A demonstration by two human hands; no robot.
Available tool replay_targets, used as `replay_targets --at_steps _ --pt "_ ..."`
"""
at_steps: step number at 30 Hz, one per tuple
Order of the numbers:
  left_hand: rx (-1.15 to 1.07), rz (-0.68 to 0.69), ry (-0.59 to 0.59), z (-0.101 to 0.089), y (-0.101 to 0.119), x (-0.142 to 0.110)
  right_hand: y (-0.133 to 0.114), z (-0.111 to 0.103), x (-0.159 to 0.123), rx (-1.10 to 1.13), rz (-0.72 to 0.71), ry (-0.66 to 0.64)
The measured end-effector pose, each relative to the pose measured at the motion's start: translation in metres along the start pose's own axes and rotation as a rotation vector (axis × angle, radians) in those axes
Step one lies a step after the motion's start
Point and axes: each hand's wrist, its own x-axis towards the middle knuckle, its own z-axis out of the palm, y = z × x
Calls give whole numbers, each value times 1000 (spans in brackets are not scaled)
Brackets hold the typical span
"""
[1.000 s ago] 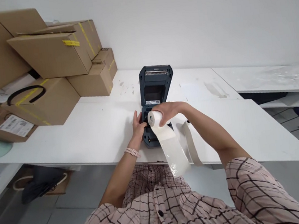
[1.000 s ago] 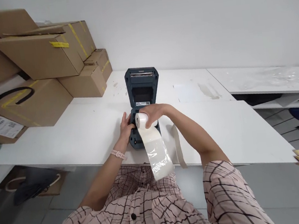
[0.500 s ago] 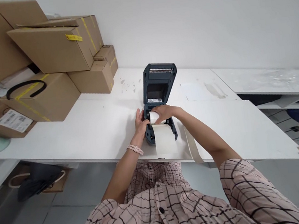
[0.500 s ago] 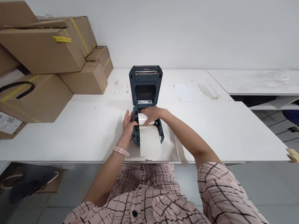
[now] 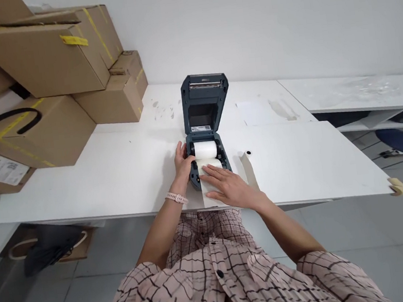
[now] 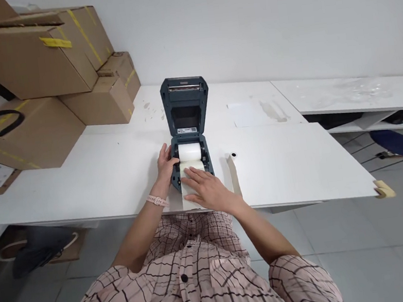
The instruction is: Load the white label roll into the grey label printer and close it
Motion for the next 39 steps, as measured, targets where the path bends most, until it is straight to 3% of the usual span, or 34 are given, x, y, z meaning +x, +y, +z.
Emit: replay_targets --at_steps 4,10,14,16,19,20,22,24,27,30,34,39 --pt "19 -15 3 1 10 -13 -7 5 1 6 33 53" --pt "144 -79 -10 2 20 -59 -9 11 -4 103 55 73" --pt "163 -103 -42 1 17 -77 7 -14 -7 383 7 67" --pt "135 -115 -71 -1 15 -82 27 -38 1 534 61 219" --pt "85 -125 -122 -5 12 -91 72 -78 37 543 218 740" --pt "88 -130 -130 -6 12 -95 90 -90 56 537 226 818" --pt "115 -142 -135 -8 11 -103 123 -111 96 589 229 820" --pt "132 -141 -151 -10 12 -111 148 -126 135 676 229 739" --pt "127 -123 -173 -11 12 -120 159 -135 166 768 196 657" --pt "131 -130 -202 -15 11 -122 139 -122 150 755 133 704" --pt "137 -145 -242 -28 6 -119 82 -77 80 625 110 807" --pt "137 -91 -60 -38 11 -109 23 -12 10 510 199 803"
